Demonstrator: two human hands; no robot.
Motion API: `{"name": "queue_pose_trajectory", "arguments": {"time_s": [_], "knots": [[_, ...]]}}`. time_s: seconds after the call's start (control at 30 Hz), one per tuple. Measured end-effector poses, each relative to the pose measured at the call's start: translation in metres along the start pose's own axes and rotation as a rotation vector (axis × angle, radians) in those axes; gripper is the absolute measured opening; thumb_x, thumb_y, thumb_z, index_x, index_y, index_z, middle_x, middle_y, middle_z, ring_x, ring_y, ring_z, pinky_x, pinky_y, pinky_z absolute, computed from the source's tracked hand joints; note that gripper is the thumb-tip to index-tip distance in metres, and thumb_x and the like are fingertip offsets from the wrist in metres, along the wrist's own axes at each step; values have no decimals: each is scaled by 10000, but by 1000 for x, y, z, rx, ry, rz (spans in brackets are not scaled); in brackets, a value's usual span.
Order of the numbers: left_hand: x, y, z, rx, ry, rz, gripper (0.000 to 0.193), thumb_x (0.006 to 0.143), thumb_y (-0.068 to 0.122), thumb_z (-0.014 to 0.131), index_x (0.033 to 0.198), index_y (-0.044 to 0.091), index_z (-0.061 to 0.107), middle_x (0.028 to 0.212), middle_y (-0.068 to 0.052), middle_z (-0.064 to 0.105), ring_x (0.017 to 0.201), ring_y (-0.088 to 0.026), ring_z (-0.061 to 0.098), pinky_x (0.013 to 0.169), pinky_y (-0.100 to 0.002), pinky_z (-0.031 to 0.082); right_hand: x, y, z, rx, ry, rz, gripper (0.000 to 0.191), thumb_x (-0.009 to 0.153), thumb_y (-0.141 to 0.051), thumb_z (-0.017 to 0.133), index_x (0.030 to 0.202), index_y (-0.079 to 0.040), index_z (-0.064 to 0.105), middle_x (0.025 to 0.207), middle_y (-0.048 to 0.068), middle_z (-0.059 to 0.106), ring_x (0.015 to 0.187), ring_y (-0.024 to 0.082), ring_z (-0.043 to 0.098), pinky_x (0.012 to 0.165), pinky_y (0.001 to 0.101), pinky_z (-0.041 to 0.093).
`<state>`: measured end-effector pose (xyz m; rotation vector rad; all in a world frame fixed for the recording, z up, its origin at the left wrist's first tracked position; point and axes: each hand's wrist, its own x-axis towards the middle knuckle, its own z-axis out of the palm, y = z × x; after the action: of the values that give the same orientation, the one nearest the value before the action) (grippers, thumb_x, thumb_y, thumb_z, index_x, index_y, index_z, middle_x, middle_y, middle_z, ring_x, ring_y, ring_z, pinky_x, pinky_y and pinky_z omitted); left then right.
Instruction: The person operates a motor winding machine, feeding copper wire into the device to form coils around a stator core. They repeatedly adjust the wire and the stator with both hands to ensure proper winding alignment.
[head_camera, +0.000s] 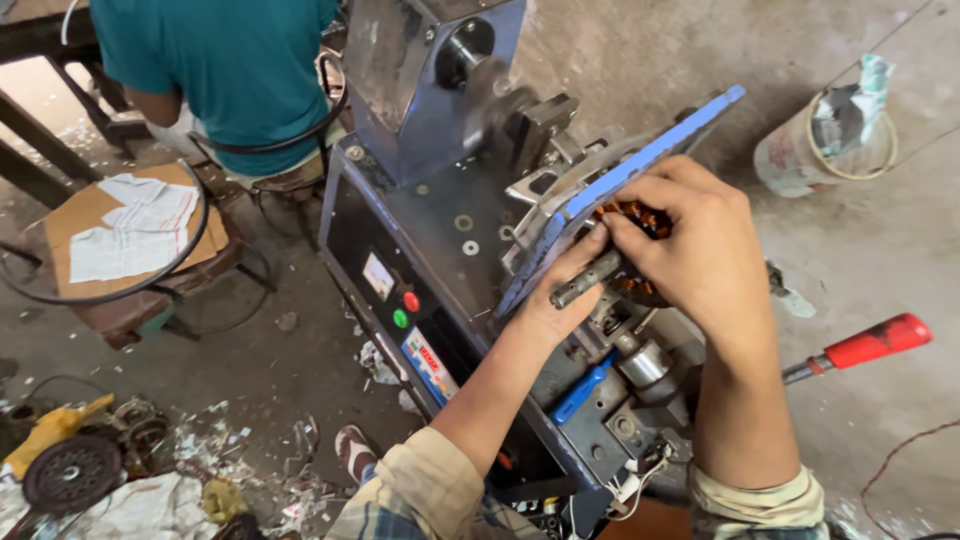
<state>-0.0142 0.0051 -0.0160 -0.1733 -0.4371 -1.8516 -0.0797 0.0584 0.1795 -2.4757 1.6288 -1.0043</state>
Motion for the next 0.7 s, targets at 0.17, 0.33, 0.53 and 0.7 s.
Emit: {"name": "queue_pose_trajectory", "arguments": {"time_s": [0.17,0.33,0.53,0.7], "knots": [[-2,6,8,-7,-33,-19,428,1046,201,673,1425,43,549,1367,-80,605,1309,-200,565,1157,-370,435,1,1,0,7,2,-3,235,820,-76,798,1051,-52,763,1031,123,711,888,294,716,805,362,558],[-22,9,24,55,28,-150,483,1036,279,578,1465,88,465,1416,-61,568,1346,-219,529,1155,-430,429,3,2,-1,7,-17,17,241,802,-90,803,1035,-54,754,1027,125,710,881,302,714,790,366,558],[-114,66,52,276,-87,-491,688,999,406,571,1545,55,346,1536,-141,504,1407,-273,528,1189,-439,402,3,1,-1,2,3,-8,264,789,-95,796,1051,-81,766,1066,120,717,918,331,706,788,379,559],[-118,142,82,813,-285,-606,524,967,255,706,1417,34,553,1361,-154,648,1254,-265,644,1109,-391,503,7,2,-2,53,-23,66,246,772,-104,791,1017,-98,777,1068,94,726,894,318,716,765,374,564]]}}
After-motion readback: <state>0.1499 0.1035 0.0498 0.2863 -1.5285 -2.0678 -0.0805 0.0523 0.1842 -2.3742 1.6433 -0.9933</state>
